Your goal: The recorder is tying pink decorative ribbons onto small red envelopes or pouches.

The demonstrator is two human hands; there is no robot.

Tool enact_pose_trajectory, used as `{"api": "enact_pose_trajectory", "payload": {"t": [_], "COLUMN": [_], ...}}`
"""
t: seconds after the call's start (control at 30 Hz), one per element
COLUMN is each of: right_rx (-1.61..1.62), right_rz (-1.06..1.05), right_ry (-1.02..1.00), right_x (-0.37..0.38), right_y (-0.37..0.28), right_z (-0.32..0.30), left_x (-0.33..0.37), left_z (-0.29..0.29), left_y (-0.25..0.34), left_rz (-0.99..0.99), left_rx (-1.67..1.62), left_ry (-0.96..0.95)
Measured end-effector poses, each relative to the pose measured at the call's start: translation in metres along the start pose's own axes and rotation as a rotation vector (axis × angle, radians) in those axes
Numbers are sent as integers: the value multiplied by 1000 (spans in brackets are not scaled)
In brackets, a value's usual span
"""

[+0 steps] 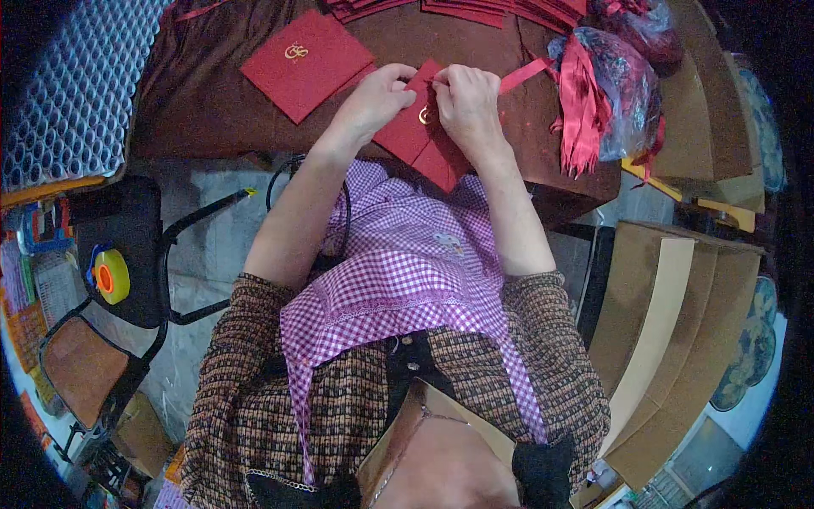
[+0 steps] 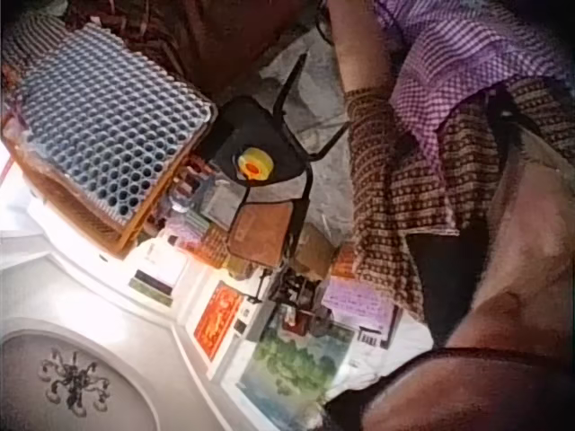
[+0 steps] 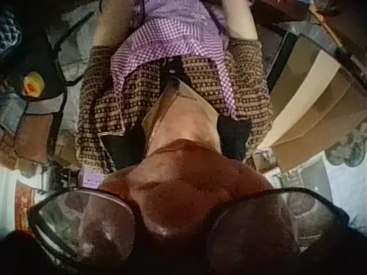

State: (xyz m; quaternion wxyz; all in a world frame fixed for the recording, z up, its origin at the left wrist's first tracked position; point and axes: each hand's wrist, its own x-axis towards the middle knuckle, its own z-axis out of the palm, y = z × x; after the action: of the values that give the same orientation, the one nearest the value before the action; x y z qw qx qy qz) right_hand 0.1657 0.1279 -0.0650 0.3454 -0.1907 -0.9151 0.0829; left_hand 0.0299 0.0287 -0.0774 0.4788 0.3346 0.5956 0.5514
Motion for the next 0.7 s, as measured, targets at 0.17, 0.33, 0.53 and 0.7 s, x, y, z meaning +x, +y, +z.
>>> {"api": "enact_pose_trajectory", "payload": {"t": [0.17, 0.33, 0.53, 0.7], "right_rx": [-12, -9, -50, -106], "right_rz": [-12, -14, -26, -114], "right_ry": [-33, -68, -147, -150], "right_x": [3, 3, 11, 13], "right_y": [0, 2, -4, -3], "right_z": [0, -2, -6, -6], "left_x": [4, -4, 2, -3], "left_z": [-3, 4, -1, 5], "left_y": [-9, 7, -8, -1], "left_rz": [27, -10, 22, 19], "left_rx": [-4, -92, -115, 37], "left_ry": [9, -12, -23, 70]}}
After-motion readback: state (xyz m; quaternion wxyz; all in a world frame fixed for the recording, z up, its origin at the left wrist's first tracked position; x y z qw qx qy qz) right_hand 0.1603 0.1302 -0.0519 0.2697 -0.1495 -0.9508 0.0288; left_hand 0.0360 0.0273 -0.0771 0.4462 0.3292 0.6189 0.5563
